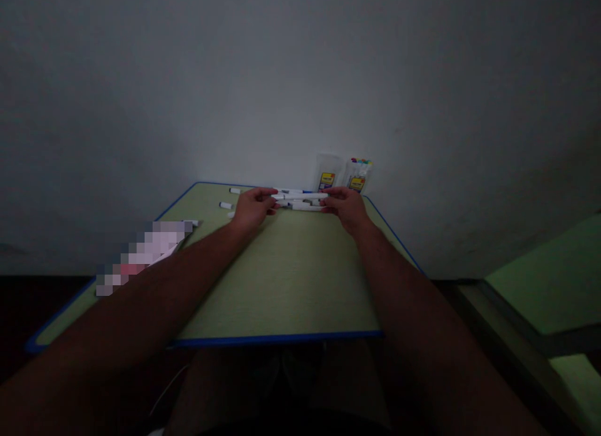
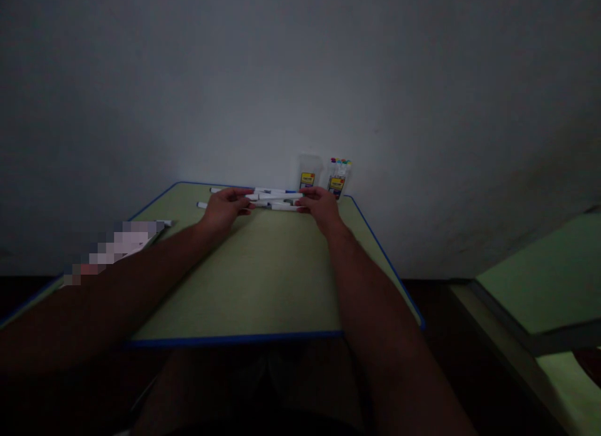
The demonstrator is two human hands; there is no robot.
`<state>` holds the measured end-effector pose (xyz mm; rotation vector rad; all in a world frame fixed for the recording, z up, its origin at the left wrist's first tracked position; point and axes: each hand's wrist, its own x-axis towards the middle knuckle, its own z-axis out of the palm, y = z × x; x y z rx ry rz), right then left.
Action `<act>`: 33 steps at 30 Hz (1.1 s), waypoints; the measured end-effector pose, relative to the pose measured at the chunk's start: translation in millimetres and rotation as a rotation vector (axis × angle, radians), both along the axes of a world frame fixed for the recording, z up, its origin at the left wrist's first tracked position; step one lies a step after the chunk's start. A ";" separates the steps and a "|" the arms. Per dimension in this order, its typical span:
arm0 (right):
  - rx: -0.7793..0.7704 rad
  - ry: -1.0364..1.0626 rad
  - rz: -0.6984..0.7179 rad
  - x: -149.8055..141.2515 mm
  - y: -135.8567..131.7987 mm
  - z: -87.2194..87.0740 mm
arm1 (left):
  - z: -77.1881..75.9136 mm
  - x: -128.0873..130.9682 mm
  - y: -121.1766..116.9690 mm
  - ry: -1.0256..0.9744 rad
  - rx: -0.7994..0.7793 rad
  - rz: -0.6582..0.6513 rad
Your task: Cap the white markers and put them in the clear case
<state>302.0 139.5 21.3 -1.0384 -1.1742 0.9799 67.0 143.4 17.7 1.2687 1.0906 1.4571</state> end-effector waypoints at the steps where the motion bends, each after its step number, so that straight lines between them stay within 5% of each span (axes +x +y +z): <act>1: -0.003 -0.004 -0.004 0.1 -0.3 0.3 | 0.1 -0.4 -0.2 0.014 0.003 0.003; 33: -0.056 0.039 -0.110 -3.8 -7.1 11.0 | 0.3 -2.1 5.8 -0.068 -0.007 -0.028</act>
